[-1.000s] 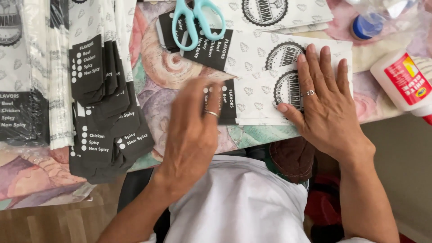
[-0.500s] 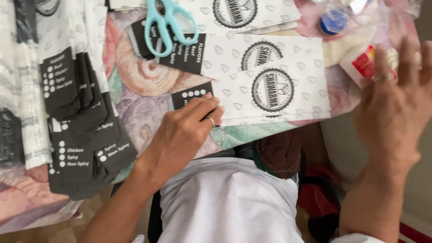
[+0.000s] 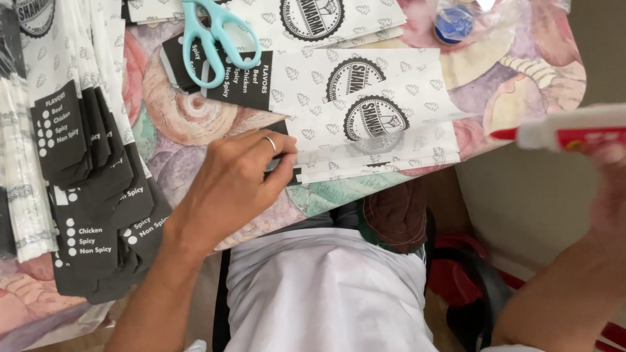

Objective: Applying glue to the edges of paper food wrappers and folding them to prepare them for use.

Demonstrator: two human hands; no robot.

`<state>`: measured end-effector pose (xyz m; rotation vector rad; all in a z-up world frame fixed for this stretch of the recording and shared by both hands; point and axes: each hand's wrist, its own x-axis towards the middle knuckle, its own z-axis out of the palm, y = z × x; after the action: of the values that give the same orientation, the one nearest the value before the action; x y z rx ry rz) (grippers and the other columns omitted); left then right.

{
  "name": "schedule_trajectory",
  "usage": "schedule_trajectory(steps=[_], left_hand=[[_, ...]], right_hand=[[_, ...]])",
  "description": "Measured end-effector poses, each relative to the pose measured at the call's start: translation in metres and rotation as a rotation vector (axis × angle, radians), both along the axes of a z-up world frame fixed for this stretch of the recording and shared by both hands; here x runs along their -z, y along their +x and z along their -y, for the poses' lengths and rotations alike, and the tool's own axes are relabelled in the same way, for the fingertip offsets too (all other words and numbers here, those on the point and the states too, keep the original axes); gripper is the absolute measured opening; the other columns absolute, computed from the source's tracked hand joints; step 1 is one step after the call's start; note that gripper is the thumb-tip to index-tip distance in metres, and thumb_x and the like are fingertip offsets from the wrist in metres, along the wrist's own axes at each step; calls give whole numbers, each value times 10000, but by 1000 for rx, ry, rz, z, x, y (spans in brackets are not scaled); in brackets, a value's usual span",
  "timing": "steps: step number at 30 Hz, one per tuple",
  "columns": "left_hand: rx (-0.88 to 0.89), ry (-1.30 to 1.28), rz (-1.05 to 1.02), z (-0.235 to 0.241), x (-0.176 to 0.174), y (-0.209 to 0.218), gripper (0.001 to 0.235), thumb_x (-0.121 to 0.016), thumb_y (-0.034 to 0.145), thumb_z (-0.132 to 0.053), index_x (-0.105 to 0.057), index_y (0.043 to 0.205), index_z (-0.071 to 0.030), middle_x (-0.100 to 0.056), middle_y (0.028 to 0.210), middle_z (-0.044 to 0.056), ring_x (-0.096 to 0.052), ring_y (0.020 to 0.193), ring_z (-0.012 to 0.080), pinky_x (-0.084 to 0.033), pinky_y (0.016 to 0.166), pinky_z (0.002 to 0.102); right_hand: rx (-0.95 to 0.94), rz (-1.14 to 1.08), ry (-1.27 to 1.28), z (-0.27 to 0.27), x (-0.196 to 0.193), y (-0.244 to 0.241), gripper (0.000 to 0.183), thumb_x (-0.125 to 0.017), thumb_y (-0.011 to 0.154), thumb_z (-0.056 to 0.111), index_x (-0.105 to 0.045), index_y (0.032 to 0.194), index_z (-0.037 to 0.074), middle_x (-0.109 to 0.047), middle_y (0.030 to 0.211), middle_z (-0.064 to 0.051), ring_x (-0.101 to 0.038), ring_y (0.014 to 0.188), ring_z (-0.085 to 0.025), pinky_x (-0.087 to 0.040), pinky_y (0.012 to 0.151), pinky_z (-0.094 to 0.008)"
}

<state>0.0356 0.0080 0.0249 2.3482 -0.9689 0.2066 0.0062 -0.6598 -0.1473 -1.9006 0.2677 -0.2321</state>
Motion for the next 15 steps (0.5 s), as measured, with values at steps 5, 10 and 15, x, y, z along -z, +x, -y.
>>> schedule_trajectory(steps=[5,10,15], left_hand=[[-89,43,-129,-2,-2,4,40,-686,978,-27,-696,1009,-5,-753,797,56,-556,439,120,-487,445,338],[-144,39,-221,-3,-5,7,56,-682,982,-86,-713,1009,-48,-681,625,2,-388,387,112,-345,422,338],[-147,26,-274,-5,-4,9,48,-670,994,-83,-710,994,-59,-658,612,-8,-416,403,94,-357,418,321]], right_hand=[[132,254,42,-228,-94,-51,315,-905,895,91,-643,1063,141,-660,1192,1,-691,1171,-161,-676,1137,-321],[11,364,-132,-278,-118,-38,559,-1000,766,71,-458,880,-11,-466,904,-55,-545,874,-198,-471,651,-335],[107,288,51,-233,-94,-45,532,-941,861,37,-576,1241,115,-634,1168,-32,-666,1141,-178,-680,1035,-374]])
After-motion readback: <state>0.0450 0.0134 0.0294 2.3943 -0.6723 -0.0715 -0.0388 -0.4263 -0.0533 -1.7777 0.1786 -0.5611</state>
